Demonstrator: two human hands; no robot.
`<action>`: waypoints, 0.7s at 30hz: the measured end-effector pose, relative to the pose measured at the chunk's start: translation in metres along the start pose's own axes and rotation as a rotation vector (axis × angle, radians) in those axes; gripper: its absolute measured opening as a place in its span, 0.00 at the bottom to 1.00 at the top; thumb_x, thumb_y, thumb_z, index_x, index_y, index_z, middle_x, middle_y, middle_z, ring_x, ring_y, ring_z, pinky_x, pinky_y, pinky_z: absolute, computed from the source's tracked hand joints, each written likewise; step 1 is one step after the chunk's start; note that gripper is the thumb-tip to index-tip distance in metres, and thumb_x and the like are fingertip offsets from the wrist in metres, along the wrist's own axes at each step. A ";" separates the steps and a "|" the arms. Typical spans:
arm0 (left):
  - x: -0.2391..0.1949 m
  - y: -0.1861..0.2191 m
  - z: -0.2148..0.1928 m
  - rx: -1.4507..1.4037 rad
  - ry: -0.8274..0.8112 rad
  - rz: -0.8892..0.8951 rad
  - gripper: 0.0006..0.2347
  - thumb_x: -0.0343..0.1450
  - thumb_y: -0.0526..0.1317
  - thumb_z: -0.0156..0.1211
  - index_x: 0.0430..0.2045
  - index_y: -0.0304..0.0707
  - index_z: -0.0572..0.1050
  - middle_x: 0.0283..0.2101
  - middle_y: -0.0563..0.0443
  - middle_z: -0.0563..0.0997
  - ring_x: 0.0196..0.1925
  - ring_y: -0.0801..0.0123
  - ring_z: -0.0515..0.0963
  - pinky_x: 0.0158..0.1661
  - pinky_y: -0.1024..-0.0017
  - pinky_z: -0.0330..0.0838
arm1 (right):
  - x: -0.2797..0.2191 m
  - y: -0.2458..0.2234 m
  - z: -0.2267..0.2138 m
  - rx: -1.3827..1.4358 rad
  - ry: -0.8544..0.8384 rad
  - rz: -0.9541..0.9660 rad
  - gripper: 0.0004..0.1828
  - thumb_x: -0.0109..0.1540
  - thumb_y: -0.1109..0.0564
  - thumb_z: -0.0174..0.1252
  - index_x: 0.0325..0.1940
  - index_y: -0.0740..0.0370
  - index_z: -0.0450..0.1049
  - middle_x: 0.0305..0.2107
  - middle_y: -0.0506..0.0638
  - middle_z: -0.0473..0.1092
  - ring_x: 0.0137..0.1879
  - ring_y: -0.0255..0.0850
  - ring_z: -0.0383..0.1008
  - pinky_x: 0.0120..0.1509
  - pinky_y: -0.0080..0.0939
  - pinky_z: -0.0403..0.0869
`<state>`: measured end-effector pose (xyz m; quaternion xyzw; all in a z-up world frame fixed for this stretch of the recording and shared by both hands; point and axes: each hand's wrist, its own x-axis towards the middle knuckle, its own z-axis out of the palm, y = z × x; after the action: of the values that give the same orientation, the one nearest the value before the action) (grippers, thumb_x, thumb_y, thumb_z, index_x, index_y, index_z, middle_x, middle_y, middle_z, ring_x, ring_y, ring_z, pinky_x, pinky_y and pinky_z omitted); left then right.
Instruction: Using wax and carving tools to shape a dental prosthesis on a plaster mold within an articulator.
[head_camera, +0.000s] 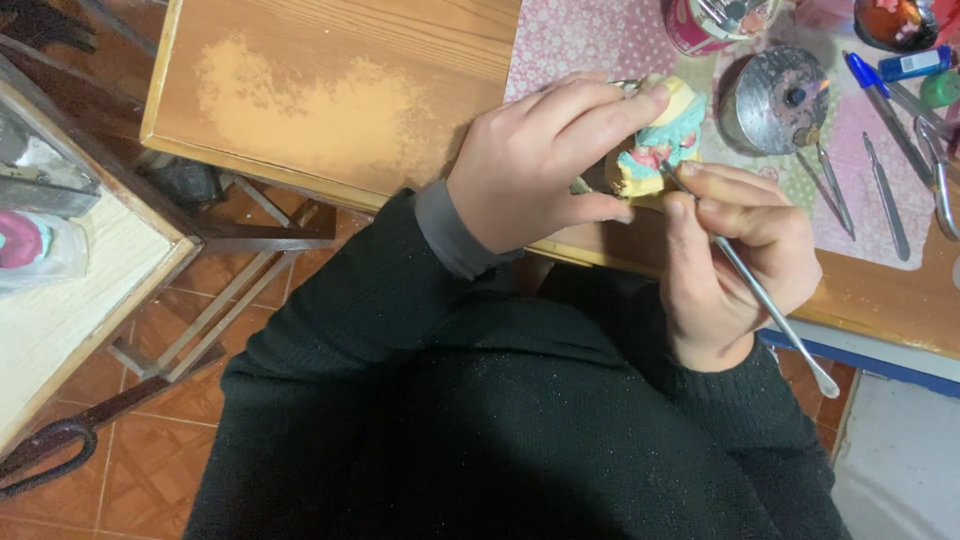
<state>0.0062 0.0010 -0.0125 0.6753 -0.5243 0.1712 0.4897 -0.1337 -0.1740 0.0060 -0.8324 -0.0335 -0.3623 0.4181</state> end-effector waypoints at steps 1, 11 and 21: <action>0.000 0.000 0.000 0.000 -0.006 -0.007 0.39 0.61 0.47 0.81 0.67 0.43 0.64 0.54 0.48 0.75 0.56 0.59 0.79 0.55 0.67 0.78 | 0.000 -0.001 0.001 -0.022 -0.008 -0.006 0.15 0.71 0.68 0.67 0.45 0.66 0.64 0.45 0.64 0.77 0.55 0.48 0.81 0.66 0.44 0.78; -0.001 0.000 0.000 -0.017 -0.001 -0.008 0.39 0.62 0.46 0.80 0.67 0.43 0.64 0.55 0.48 0.75 0.57 0.58 0.78 0.56 0.67 0.77 | 0.004 -0.004 0.005 -0.194 -0.054 -0.108 0.16 0.70 0.69 0.69 0.42 0.67 0.65 0.47 0.64 0.77 0.54 0.50 0.80 0.62 0.42 0.78; -0.006 -0.006 0.005 0.008 -0.009 0.001 0.36 0.66 0.51 0.79 0.66 0.42 0.65 0.55 0.49 0.75 0.54 0.62 0.80 0.52 0.71 0.79 | 0.004 0.025 -0.009 0.167 0.042 0.007 0.16 0.70 0.67 0.68 0.44 0.65 0.64 0.44 0.64 0.77 0.55 0.48 0.80 0.66 0.45 0.79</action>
<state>0.0078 -0.0003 -0.0226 0.6779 -0.5262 0.1705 0.4843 -0.1273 -0.1981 -0.0049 -0.7869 -0.0519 -0.3739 0.4882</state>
